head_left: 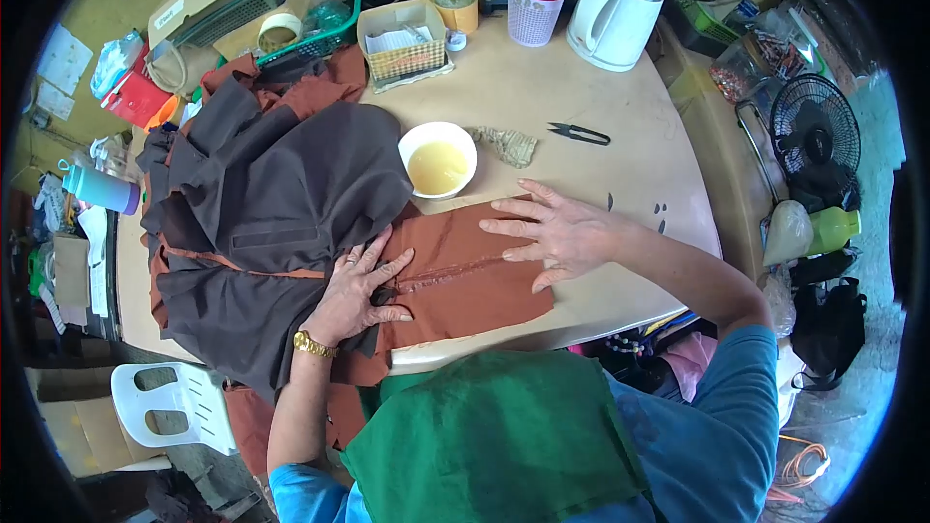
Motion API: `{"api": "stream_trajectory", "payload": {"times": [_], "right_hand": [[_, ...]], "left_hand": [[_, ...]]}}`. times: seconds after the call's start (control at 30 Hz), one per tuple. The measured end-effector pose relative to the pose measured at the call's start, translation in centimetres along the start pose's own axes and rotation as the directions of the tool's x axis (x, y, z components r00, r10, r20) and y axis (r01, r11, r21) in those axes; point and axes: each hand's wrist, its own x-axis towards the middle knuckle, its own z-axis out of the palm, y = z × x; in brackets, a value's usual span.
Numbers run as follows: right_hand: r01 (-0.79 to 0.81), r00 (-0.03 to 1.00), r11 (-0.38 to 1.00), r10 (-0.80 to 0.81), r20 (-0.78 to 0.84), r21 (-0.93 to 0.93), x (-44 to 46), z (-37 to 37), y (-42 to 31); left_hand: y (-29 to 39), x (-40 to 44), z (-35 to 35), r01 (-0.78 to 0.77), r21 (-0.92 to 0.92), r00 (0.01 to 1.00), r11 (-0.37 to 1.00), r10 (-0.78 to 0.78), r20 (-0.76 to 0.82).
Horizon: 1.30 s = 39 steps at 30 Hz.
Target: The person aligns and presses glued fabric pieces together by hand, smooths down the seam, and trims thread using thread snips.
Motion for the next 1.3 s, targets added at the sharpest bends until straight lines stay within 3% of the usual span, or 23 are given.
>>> {"api": "stream_trajectory", "payload": {"times": [0.17,0.23,0.33,0.57,0.67,1.13,1.3], "right_hand": [[-0.035,0.996,0.998,0.031,0.079,0.046,-1.5,-2.6,0.2],[-0.092,0.995,0.986,0.097,-0.032,0.138,-1.0,-2.9,-0.5],[-0.046,0.997,0.98,0.058,-0.053,0.192,1.0,-2.0,-1.5],[-0.028,0.998,0.996,0.032,-0.051,0.083,3.3,-0.3,-2.2],[-0.045,0.999,0.996,0.043,0.032,0.072,3.2,-0.3,-2.1],[-0.011,1.0,1.0,0.01,-0.013,-0.019,-1.8,0.0,-0.5],[-0.089,0.994,0.996,0.089,0.06,-0.001,-3.5,-1.8,-0.5]], "left_hand": [[-0.1,0.0,0.0,0.023,0.022,0.999,1.0,-0.024,0.048],[-0.1,0.0,0.1,0.028,0.03,0.999,0.999,-0.029,0.046],[-0.1,0.0,0.1,0.032,0.01,0.998,0.999,-0.032,0.049],[0.2,0.0,-0.1,0.018,0.033,1.0,0.999,-0.018,0.004],[0.3,0.0,-0.1,0.009,0.027,1.0,1.0,-0.009,-0.001],[-0.2,0.0,0.2,-0.009,0.028,1.0,1.0,0.009,0.014],[-0.1,0.0,0.0,-0.012,0.015,1.0,1.0,0.011,0.007]]}}
